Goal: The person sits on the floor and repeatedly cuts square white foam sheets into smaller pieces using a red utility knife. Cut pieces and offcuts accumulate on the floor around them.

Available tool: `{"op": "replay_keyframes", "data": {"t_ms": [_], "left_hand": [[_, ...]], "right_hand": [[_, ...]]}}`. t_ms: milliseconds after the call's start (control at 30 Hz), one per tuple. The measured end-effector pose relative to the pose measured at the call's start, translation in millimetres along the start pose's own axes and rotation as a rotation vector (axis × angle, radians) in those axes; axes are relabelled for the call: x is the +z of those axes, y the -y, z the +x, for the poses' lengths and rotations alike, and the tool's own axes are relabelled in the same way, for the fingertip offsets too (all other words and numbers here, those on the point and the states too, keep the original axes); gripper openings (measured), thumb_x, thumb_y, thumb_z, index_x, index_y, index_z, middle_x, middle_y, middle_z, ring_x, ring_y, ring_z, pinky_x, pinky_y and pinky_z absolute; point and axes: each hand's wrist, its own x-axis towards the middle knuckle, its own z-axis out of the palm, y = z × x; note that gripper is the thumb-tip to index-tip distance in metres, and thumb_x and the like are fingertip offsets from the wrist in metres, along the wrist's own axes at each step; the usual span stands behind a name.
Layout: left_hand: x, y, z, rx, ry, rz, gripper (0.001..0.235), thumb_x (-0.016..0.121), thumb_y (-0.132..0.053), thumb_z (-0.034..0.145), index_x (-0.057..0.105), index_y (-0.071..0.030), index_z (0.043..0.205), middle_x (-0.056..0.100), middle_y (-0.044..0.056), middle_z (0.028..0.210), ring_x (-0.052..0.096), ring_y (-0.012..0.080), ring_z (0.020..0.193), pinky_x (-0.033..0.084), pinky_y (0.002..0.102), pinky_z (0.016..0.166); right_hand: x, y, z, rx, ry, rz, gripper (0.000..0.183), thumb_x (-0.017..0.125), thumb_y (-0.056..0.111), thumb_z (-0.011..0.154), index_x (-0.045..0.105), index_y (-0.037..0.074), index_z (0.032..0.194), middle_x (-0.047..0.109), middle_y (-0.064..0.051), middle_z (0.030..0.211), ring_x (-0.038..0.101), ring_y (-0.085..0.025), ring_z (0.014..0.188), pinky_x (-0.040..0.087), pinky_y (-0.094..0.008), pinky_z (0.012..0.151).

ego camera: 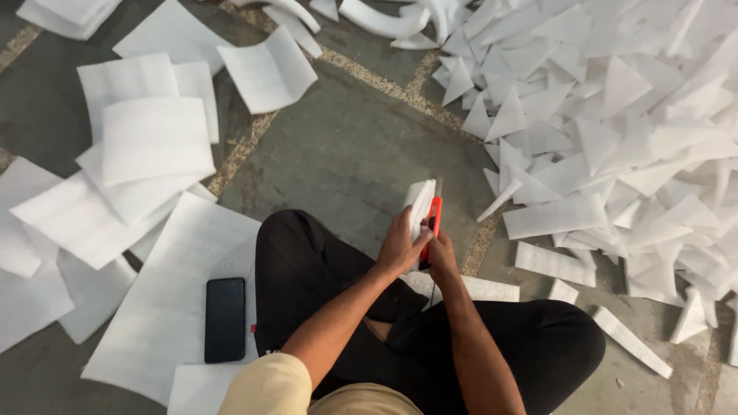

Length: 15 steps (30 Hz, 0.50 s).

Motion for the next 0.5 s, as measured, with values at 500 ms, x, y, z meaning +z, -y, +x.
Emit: {"op": "replay_keyframes", "data": {"t_ms": [500], "left_hand": [[-71,15,-15,-0.432,0.065,-0.577,0.068,0.061,-0.015,0.083,0.043,-0.002,0.147,0.063,0.018,0.129,0.065,0.0244,0.115,0.052,0.037,0.1]], "right_hand": [[30,20,-23,0.117,0.073,-0.267,0.051,0.072,0.031,0.092,0.068,-0.01,0.122,0.07,-0.017,0.083,0.059,-0.017,0.054,0.044,-0.03,0.044]]}}
